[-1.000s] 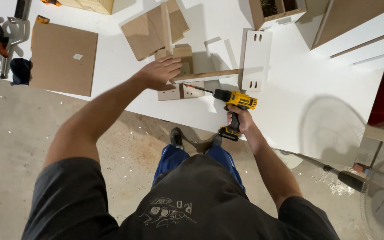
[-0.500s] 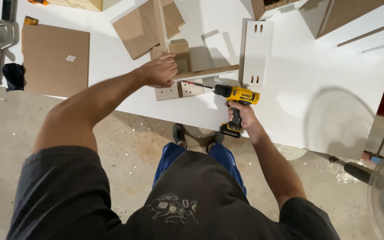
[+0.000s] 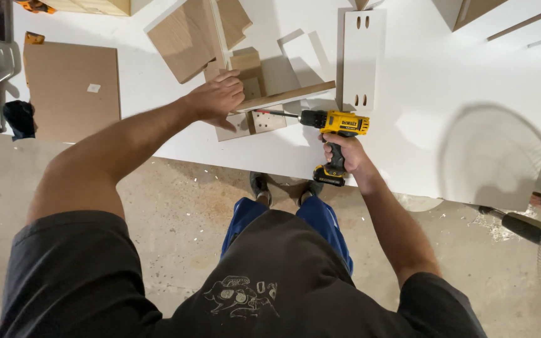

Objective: Assembling wooden furniture components using a power drill and screws

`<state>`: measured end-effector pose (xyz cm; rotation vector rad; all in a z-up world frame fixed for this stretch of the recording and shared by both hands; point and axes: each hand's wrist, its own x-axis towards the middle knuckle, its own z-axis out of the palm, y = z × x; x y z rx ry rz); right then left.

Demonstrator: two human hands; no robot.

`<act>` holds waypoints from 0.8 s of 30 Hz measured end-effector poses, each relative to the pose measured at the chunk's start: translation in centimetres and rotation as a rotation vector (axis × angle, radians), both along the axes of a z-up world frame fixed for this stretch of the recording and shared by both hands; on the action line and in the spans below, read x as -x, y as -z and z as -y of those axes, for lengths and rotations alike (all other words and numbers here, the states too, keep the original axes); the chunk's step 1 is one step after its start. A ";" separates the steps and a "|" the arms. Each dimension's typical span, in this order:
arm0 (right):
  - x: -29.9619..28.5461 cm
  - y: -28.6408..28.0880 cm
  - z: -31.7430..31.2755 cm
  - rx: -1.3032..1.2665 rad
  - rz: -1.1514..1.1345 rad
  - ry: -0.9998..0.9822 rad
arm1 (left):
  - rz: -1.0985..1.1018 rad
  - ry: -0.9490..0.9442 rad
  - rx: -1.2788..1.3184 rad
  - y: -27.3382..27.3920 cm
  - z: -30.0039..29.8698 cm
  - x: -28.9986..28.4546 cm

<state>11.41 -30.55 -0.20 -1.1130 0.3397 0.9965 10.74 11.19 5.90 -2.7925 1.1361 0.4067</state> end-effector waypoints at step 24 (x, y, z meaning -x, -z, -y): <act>-0.7 1.8 0.9 -0.047 -0.050 -0.052 | 0.265 -0.500 0.571 5.1 1.5 7.2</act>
